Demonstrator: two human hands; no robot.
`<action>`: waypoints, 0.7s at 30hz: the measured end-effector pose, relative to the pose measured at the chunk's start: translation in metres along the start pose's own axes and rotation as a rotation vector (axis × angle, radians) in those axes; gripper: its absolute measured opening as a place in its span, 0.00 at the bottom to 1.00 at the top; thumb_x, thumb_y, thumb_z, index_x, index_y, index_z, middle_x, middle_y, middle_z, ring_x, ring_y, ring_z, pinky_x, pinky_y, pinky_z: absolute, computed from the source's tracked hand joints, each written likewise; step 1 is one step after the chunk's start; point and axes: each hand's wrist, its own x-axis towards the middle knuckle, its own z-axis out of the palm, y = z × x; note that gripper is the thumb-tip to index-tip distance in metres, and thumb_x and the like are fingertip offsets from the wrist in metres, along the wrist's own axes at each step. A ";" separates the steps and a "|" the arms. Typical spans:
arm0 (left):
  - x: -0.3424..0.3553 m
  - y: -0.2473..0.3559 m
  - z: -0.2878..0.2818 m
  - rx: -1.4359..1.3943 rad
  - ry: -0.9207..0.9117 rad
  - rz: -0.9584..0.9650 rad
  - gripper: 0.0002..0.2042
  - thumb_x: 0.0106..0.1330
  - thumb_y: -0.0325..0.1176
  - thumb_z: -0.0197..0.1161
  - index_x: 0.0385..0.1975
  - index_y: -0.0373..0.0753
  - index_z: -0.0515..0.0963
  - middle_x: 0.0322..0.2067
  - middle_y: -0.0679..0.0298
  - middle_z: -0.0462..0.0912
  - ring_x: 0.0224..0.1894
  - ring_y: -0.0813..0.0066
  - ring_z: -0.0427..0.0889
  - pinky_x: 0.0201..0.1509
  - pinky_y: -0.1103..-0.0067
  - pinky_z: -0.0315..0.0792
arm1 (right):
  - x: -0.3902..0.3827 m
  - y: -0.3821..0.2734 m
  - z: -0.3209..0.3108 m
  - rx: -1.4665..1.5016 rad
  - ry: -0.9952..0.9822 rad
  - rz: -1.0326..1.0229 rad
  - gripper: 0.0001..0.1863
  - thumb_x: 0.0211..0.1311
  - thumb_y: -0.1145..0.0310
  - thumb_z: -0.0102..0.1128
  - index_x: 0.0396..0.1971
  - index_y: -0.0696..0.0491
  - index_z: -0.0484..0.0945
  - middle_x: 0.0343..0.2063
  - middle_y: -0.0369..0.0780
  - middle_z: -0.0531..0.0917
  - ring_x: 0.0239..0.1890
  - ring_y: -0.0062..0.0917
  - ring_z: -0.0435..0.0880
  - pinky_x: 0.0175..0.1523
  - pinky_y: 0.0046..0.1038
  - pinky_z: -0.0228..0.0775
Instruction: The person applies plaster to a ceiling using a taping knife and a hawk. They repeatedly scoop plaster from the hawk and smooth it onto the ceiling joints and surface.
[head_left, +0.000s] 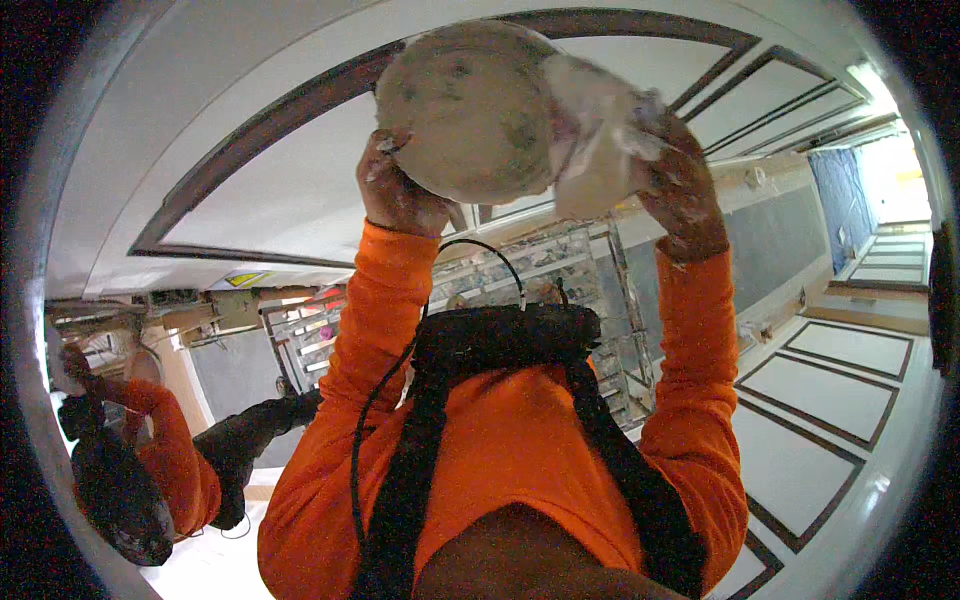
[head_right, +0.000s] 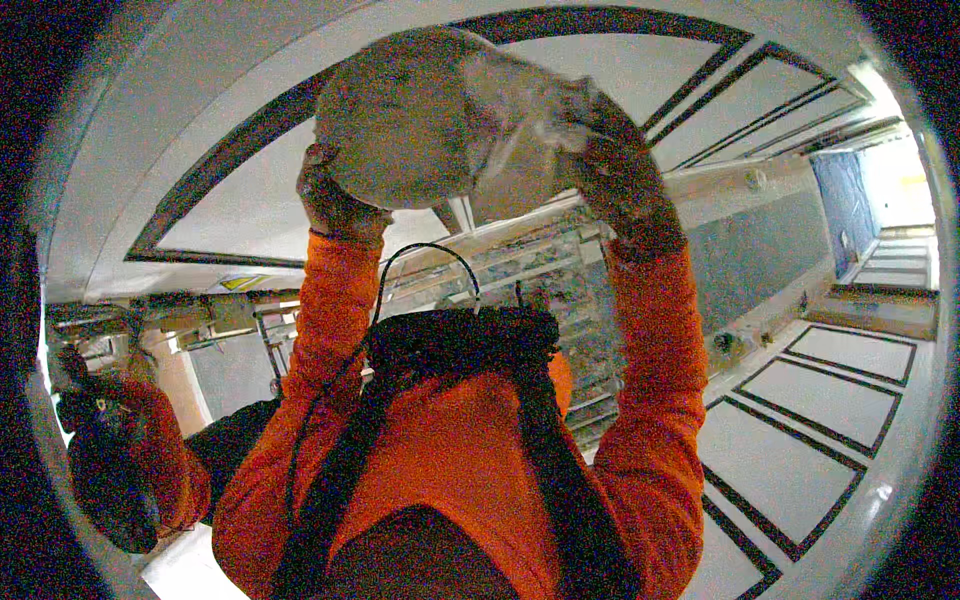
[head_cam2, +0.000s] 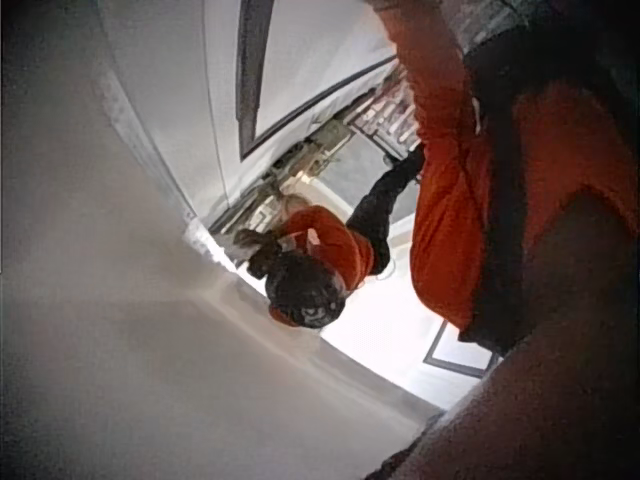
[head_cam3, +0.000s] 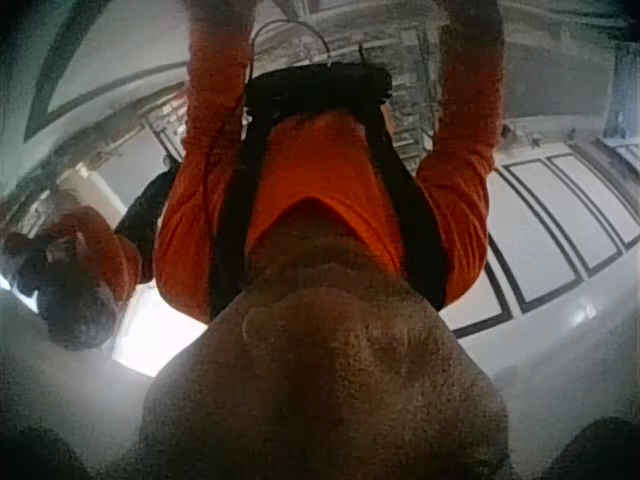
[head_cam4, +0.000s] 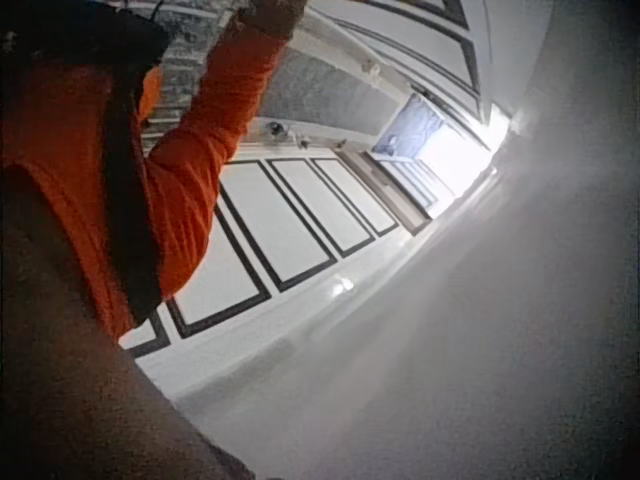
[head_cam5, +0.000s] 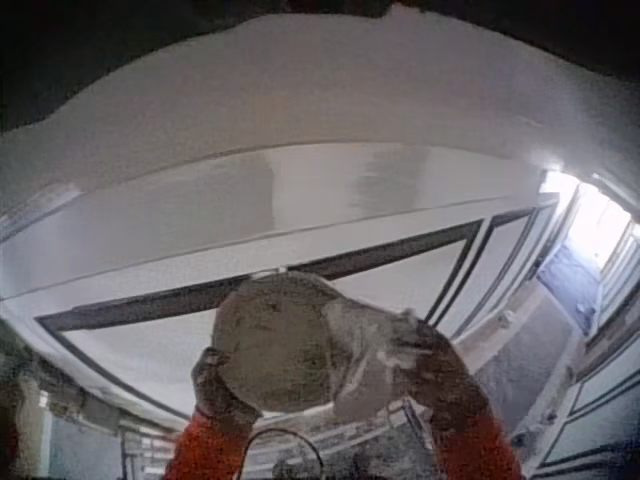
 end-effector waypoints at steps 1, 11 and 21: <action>0.006 -0.015 0.007 0.030 0.082 -0.020 0.24 0.56 0.35 0.54 0.55 0.38 0.69 0.52 0.55 0.75 0.54 0.56 0.74 0.57 0.57 0.72 | 0.004 0.007 -0.009 -0.045 -0.014 0.024 0.35 0.53 0.67 0.64 0.61 0.62 0.64 0.60 0.45 0.70 0.59 0.29 0.72 0.63 0.29 0.66; 0.054 -0.128 0.041 0.154 0.122 -0.128 0.21 0.57 0.39 0.56 0.51 0.41 0.72 0.48 0.58 0.77 0.49 0.58 0.78 0.50 0.60 0.77 | -0.029 -0.038 -0.146 -0.382 0.161 0.079 0.29 0.56 0.65 0.62 0.57 0.61 0.68 0.56 0.45 0.73 0.58 0.31 0.72 0.63 0.32 0.64; 0.068 -0.200 0.092 0.151 -0.078 -0.079 0.24 0.54 0.41 0.59 0.53 0.41 0.72 0.54 0.54 0.74 0.56 0.50 0.73 0.56 0.54 0.71 | -0.012 -0.020 -0.142 -1.229 -0.004 -1.031 0.12 0.58 0.71 0.55 0.42 0.48 0.80 0.52 0.41 0.79 0.57 0.40 0.75 0.60 0.42 0.67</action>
